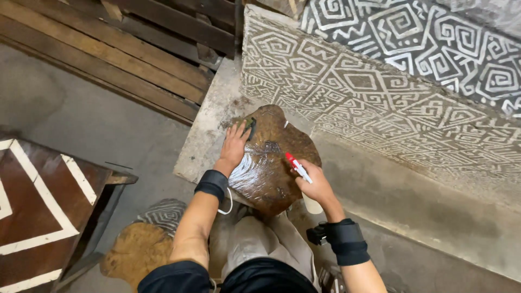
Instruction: The person sprays a liquid from a white bottle onto a round wooden stool and wipes it with a dark cloth. They then move to a rectangular wooden table with white geometric patterns and wipe its surface with the same cloth, continuing to spray and wipe across the tabletop.
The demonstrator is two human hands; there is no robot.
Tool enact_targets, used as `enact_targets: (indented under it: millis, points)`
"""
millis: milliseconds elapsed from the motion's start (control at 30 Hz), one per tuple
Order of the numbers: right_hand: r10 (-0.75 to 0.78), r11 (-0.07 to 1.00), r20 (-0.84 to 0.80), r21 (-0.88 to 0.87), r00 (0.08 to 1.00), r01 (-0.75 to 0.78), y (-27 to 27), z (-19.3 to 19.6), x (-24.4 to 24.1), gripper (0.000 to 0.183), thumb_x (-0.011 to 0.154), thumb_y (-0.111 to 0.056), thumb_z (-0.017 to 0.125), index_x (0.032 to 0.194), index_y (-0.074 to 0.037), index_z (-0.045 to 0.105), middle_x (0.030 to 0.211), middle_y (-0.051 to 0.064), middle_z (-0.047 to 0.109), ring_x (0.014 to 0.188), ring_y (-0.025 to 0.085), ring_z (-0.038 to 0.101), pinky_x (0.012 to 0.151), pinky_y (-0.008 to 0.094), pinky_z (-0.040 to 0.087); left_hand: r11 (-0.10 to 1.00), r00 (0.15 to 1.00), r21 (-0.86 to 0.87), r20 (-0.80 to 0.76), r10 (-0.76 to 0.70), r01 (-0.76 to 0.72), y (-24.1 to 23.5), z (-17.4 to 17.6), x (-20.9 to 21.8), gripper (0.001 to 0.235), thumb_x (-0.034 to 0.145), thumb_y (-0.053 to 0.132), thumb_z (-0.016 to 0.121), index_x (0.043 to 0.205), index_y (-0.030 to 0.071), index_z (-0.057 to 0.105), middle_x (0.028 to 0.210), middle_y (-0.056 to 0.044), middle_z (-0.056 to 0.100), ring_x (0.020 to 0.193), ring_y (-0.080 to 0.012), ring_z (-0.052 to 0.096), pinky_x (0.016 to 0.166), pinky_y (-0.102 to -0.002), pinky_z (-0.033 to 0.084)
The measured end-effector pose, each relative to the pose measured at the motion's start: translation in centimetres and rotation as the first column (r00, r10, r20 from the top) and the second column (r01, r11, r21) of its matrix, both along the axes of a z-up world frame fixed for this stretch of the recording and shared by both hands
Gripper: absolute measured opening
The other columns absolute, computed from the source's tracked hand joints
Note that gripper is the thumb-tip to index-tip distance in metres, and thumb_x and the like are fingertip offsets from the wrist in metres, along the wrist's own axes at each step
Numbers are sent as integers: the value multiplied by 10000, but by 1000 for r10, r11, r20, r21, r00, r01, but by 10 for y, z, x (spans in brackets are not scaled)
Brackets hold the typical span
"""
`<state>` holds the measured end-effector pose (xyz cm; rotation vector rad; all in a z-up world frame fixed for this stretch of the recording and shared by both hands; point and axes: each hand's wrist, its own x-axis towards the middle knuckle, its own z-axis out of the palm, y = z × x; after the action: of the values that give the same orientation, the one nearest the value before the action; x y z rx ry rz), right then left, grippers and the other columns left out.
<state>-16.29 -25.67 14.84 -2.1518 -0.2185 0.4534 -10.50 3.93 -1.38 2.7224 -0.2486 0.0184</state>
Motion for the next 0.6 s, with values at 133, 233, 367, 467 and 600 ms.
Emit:
enact_targets:
  millis: [133,233,367,467,600]
  points:
    - [-39,997,-24,71,999,41,7,-2,-8,457,730,-14,568,1179,-28,654,1042,117,764,991,237,726,889,332,542,1000,1000,-8,19,-13,13,-17,10,-52,598,865,-34,525,1447,101,554,1641,-122,335,1504,-374,309,1237,-540,250]
    - [-107,987,-3,122,994,107,8,-3,-9,505,717,1,554,1213,-35,642,1072,99,765,1025,215,721,906,319,535,992,992,6,-31,-125,125,-46,15,-76,688,780,-35,564,1457,86,538,1642,-134,311,1507,-380,273,1228,-552,237]
    - [-237,963,100,155,966,220,5,-14,-9,514,729,18,551,1230,-32,653,1096,96,767,967,189,701,873,314,535,908,908,-37,-26,-418,417,-70,3,-71,688,800,-17,610,1472,92,516,1649,-134,305,1509,-388,266,1227,-566,229]
    - [-341,926,168,229,925,300,9,-14,-8,505,781,18,568,1279,-26,641,1124,97,747,891,166,671,822,311,532,866,872,-107,19,-488,488,-73,8,-48,690,818,-5,621,1488,117,511,1645,-112,320,1512,-388,277,1221,-568,237]
    - [-433,858,211,395,877,328,19,-11,3,448,891,-1,554,1339,-18,568,1220,58,702,847,112,685,807,283,541,862,863,-69,-25,-505,503,-66,20,-4,738,787,3,591,1499,169,498,1631,-111,317,1504,-400,263,1222,-537,251]
